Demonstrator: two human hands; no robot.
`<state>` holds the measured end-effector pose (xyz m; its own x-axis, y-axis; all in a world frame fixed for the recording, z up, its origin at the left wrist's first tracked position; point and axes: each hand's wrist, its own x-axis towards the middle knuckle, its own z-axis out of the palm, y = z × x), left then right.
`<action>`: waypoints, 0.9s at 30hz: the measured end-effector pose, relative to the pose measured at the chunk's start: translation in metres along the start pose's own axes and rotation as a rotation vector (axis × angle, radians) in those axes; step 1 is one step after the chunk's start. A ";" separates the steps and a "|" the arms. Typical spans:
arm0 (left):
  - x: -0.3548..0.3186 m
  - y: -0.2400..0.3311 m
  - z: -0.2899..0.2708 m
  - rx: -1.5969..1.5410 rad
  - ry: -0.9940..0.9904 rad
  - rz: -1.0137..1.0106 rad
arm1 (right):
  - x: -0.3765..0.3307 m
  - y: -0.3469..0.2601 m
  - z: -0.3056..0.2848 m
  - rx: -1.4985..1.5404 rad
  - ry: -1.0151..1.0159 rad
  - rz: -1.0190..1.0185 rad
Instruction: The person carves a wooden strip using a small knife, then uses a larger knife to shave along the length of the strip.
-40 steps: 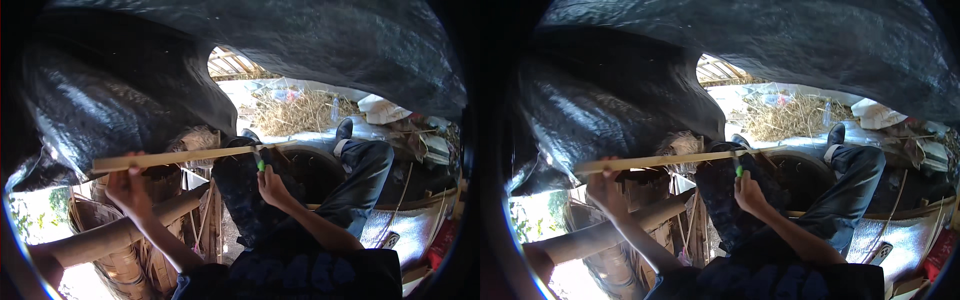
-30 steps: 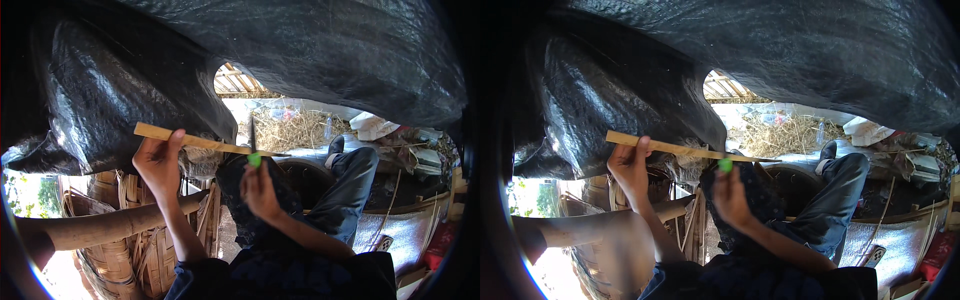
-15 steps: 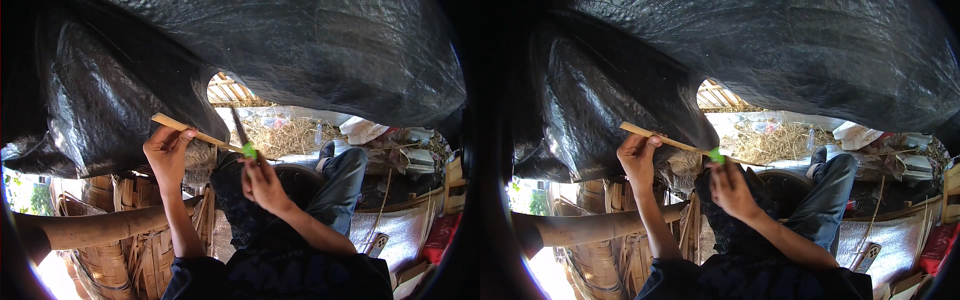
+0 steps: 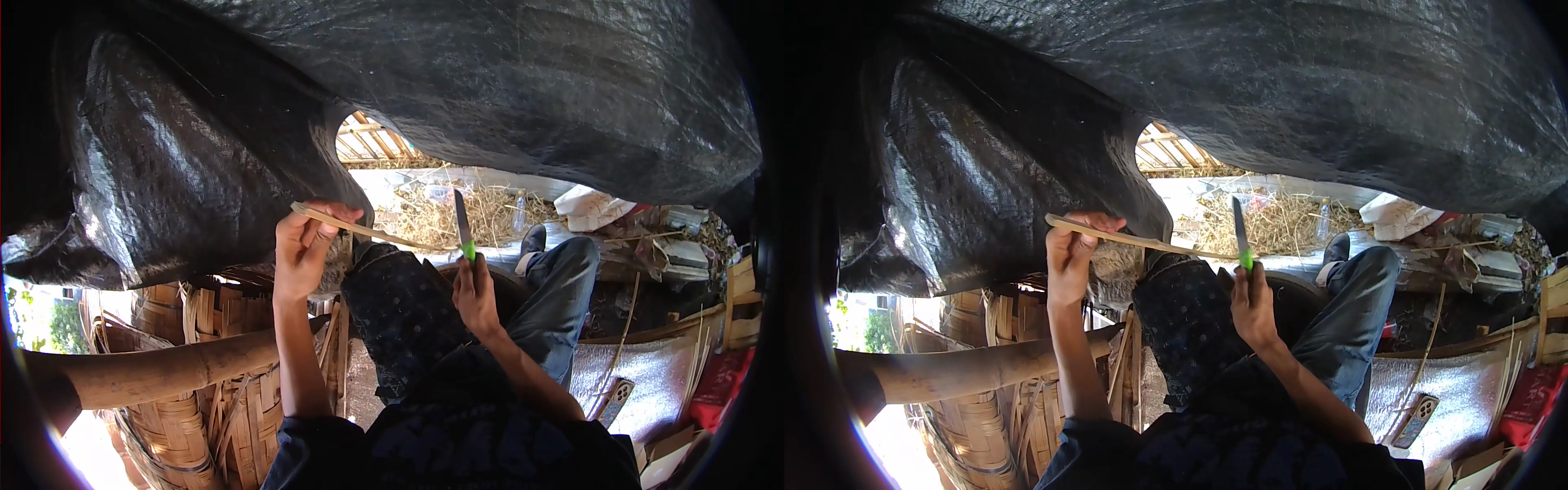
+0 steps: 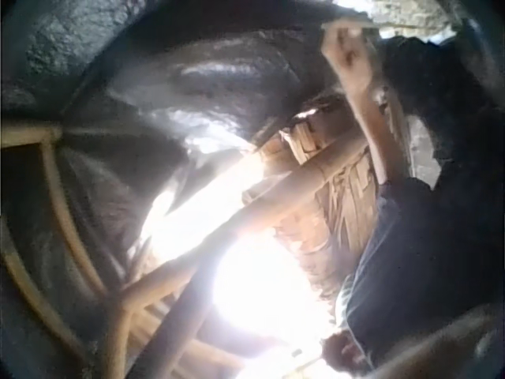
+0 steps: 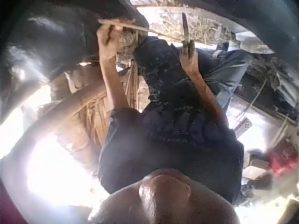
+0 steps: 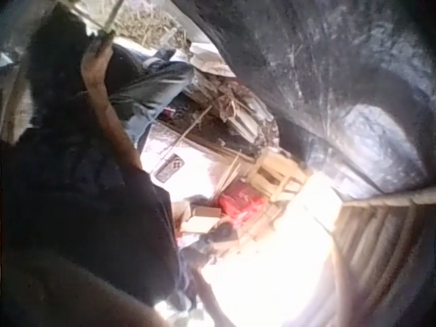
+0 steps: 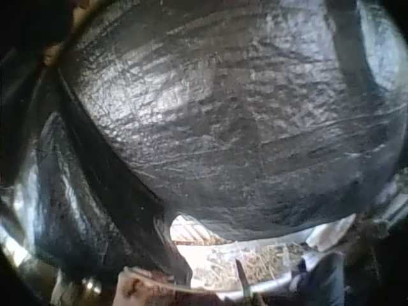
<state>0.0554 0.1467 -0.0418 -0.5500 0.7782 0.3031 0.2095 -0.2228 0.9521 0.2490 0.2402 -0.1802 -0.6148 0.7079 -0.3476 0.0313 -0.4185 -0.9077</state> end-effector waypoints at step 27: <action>0.004 0.002 0.001 0.085 -0.030 0.016 | 0.047 0.054 0.015 -0.007 0.061 -0.117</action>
<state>0.0546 0.1501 -0.0387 -0.5217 0.7927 0.3153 0.2864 -0.1854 0.9400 0.2097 0.2422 -0.2416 -0.5653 0.7851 -0.2529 -0.0319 -0.3271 -0.9444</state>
